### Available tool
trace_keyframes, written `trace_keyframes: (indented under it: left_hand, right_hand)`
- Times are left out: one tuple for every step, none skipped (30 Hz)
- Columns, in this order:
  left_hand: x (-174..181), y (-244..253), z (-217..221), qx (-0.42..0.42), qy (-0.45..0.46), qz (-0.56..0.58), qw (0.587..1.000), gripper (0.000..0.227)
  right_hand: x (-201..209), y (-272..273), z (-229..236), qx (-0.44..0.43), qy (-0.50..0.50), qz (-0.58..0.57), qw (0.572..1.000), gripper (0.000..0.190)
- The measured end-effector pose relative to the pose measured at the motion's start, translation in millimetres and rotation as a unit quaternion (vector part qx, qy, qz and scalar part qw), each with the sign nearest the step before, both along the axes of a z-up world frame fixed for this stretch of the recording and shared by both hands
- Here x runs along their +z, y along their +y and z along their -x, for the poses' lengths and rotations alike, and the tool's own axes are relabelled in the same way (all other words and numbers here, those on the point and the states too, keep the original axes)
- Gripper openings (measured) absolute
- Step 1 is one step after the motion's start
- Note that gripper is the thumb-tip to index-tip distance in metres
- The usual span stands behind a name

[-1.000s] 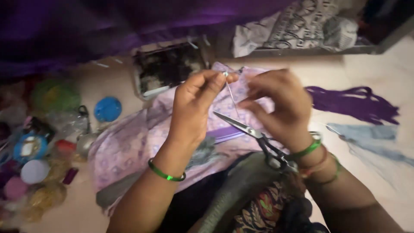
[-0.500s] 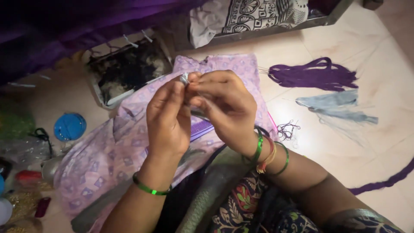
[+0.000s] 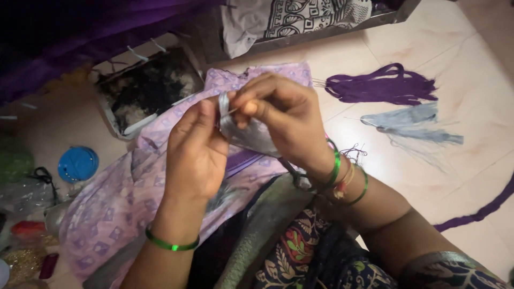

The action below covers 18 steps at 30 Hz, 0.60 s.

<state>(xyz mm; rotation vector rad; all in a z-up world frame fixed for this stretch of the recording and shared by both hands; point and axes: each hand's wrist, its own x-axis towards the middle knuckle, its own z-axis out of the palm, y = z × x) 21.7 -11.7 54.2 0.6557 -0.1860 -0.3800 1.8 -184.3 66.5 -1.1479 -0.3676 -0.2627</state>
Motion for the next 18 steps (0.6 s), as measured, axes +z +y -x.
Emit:
trace_keyframes:
  left_hand:
    - [0.6, -4.2, 0.3, 0.009, -0.036, -0.048, 0.998, 0.035]
    - [1.2, -8.5, 0.4, 0.018, -0.073, -0.095, 0.993, 0.032]
    - [1.0, -13.5, 1.1, 0.016, -0.072, -0.094, 0.993, 0.032]
    - [0.8, -18.5, 1.9, 0.043, -0.223, -0.258, 0.939, 0.037]
    - [0.3, -23.4, 3.5, 0.068, -0.362, -0.408, 0.836, 0.045]
    - [-9.1, -26.8, 2.3, 0.066, -0.361, -0.407, 0.836, 0.045]
    - [-18.4, -30.0, 0.7, 0.071, -0.414, -0.447, 0.789, 0.024]
    - [-27.5, -33.1, -1.0, 0.077, -0.465, -0.484, 0.737, 0.011]
    - [-29.3, -34.0, -3.6, 0.076, -0.466, -0.483, 0.737, 0.011]
    - [-31.0, -34.8, -6.3, 0.074, -0.489, -0.486, 0.721, 0.014]
    - [-33.2, -35.3, -7.8, 0.072, -0.51, -0.489, 0.704, 0.019]
    - [-41.0, -32.8, -9.7, 0.071, -0.509, -0.489, 0.705, 0.019]
    - [-48.7, -30.7, -12.5, 0.069, -0.527, -0.482, 0.697, 0.018]
    - [-56.4, -28.7, -15.5, 0.067, -0.544, -0.475, 0.689, 0.017]
    - [-61.7, -24.2, -16.1, 0.067, -0.543, -0.474, 0.69, 0.017]
    - [-67.3, -20.0, -17.0, 0.065, -0.544, -0.497, 0.673, 0.016]
    - [-73.4, -16.2, -17.2, 0.061, -0.544, -0.519, 0.656, 0.015]
    - [-77.1, -10.7, -19.1, 0.058, -0.543, -0.518, 0.658, 0.015]
  right_hand:
    - [4.3, -5.3, -2.4, -0.009, 0.004, 0.029, 1.0, 0.007]
    - [8.6, -10.7, -4.9, -0.018, 0.009, 0.058, 0.998, 0.007]
    - [14.0, -17.9, -5.6, -0.019, 0.01, 0.059, 0.998, 0.007]
    - [19.3, -25.1, -6.2, -0.016, 0.006, 0.068, 0.998, 0.007]
    - [24.5, -32.1, -6.2, -0.013, 0.003, 0.077, 0.997, 0.007]
    - [29.9, -41.1, -4.8, -0.014, 0.004, 0.077, 0.997, 0.007]
    - [35.2, -49.8, -3.7, -0.009, 0.008, 0.055, 0.998, 0.008]
    - [40.7, -58.5, -2.6, -0.004, 0.012, 0.032, 0.999, 0.01]
    - [39.3, -75.3, -1.4, -0.006, 0.012, 0.032, 0.999, 0.01]
    - [37.9, -92.0, -0.1, -0.084, 0.015, 0.034, 0.996, 0.012]
    - [36.3, -108.3, 1.7, -0.161, 0.019, 0.036, 0.986, 0.014]
    - [-4.9, -124.7, 51.1, -0.161, 0.02, 0.036, 0.986, 0.014]
    - [-16.8, -153.1, 49.5, -0.191, 0.04, 0.036, 0.98, 0.016]
    - [12.4, -190.0, 10.0, -0.221, 0.06, 0.036, 0.973, 0.018]
    - [-2.8, -219.4, 20.9, -0.251, 0.081, 0.037, 0.964, 0.02]
    - [-14.9, -250.4, 29.3, -0.281, 0.101, 0.037, 0.954, 0.022]
    - [-23.9, -280.7, 37.4, -0.312, 0.124, 0.037, 0.941, 0.024]
    - [-53.1, -337.3, 67.7, -0.342, 0.146, 0.037, 0.927, 0.026]
